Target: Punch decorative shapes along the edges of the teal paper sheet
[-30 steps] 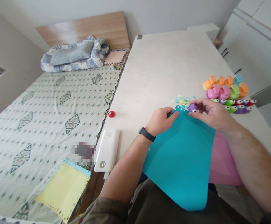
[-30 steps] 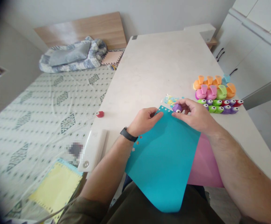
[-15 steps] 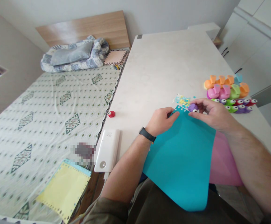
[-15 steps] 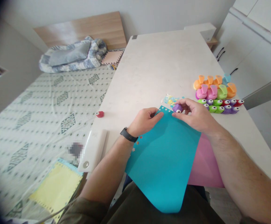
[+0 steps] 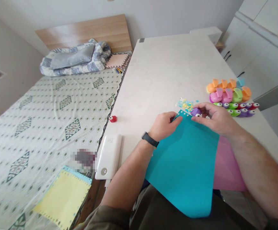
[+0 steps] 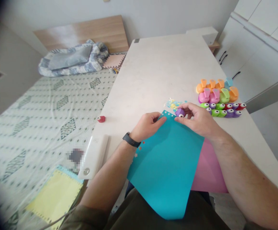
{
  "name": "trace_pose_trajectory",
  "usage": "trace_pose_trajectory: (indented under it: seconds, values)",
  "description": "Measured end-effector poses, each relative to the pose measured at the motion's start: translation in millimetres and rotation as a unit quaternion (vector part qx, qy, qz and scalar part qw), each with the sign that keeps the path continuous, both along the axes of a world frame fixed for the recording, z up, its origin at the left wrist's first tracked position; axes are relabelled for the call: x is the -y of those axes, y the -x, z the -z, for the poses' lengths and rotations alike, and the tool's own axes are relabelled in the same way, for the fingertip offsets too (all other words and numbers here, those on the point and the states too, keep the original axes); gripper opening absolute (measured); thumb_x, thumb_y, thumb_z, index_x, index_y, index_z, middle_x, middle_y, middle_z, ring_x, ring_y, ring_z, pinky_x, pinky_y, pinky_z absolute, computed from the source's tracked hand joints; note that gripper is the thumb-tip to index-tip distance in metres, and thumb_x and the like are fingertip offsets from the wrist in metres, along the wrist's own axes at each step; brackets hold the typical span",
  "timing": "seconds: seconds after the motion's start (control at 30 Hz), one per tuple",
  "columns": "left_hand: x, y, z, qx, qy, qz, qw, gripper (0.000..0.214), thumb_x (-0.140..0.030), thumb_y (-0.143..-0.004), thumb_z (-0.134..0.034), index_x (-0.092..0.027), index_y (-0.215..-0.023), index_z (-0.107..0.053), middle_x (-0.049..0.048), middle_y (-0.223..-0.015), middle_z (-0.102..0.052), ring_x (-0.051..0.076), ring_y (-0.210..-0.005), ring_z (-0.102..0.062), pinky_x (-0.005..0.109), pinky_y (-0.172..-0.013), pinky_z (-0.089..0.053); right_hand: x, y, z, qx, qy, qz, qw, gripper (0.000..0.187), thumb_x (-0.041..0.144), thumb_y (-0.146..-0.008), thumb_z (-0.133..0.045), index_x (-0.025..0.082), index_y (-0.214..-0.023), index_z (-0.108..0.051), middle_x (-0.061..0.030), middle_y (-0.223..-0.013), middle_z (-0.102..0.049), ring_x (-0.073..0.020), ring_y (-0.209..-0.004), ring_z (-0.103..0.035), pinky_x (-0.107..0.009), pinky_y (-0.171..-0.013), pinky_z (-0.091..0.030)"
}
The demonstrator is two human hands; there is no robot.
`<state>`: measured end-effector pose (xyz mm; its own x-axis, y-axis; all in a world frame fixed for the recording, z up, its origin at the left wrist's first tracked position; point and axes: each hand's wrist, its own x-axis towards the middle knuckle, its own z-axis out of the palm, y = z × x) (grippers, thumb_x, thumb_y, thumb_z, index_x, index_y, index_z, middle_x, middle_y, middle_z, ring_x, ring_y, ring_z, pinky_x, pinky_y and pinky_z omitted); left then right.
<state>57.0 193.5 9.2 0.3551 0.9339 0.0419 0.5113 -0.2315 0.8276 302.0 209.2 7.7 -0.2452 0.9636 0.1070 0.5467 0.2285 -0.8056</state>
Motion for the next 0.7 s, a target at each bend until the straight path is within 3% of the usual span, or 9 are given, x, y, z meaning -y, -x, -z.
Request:
trace_pose_trajectory:
  seconds: [0.7]
  values:
    - [-10.1, -3.9, -2.7, -0.002, 0.038, 0.055, 0.998, 0.043, -0.05, -0.098, -0.05, -0.018, -0.069, -0.051, -0.0042, -0.063, -0.042, 0.011, -0.061, -0.038, 0.028, -0.057, -0.025, -0.2, 2.5, -6.2, 0.006, -0.008, -0.008, 1.0, 0.047, 0.052, -0.081, -0.081, 0.024, -0.117, -0.071, -0.0069, -0.1, -0.075, -0.0204, -0.072, -0.062, -0.036, -0.066, -0.053]
